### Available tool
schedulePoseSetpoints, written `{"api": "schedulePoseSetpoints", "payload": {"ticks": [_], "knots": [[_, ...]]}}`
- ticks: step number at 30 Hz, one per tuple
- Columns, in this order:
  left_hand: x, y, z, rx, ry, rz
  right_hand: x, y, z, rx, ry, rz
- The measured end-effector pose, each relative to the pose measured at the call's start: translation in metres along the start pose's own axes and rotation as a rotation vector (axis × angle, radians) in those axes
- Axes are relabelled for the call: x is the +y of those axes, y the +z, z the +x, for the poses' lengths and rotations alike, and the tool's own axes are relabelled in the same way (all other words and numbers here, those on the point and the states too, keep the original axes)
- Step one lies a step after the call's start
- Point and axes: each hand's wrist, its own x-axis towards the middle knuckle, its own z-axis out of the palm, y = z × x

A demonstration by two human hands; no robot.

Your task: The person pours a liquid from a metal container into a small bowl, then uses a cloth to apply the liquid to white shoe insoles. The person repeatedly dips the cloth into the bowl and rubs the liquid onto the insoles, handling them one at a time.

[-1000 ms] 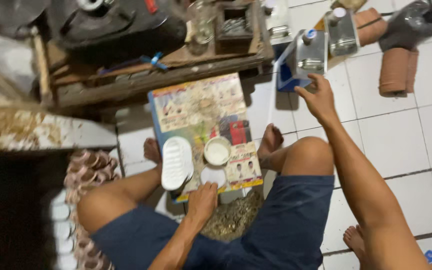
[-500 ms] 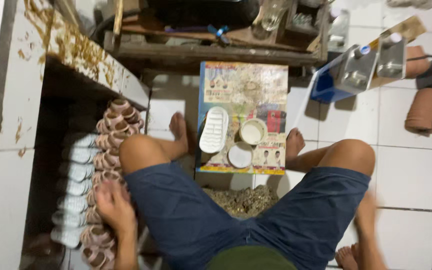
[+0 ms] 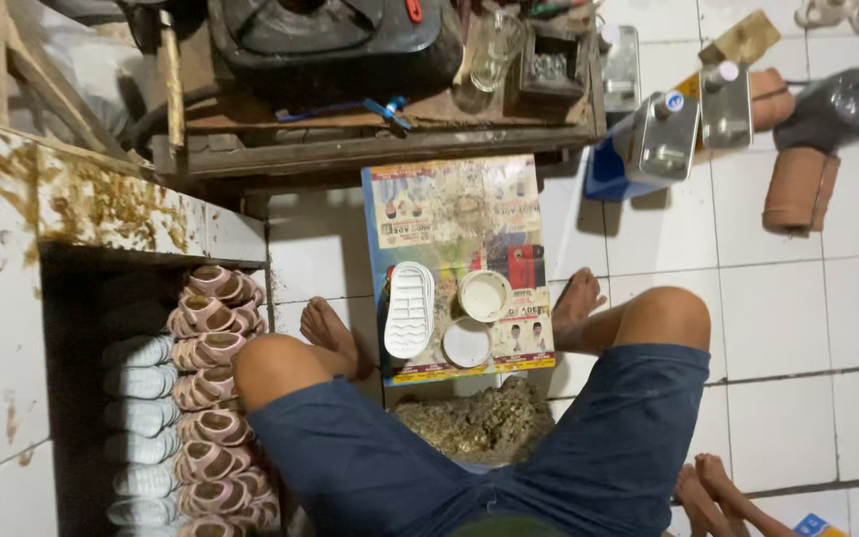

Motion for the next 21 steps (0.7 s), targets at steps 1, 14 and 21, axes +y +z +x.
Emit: {"api": "schedulePoseSetpoints", "payload": {"ticks": [1, 14, 21], "knots": [[0.009, 0.001, -0.001, 0.008, 0.003, 0.016, -0.009, -0.002, -0.005, 0.004, 0.004, 0.003], [-0.043, -0.001, 0.008, 0.041, 0.397, -0.104, -0.026, -0.072, 0.053, 0.165, -0.312, 0.231], [0.121, 0.032, -0.085, 0.134, 1.399, -0.274, -0.197, -0.137, 0.0, 0.497, -1.448, 0.238]]}}
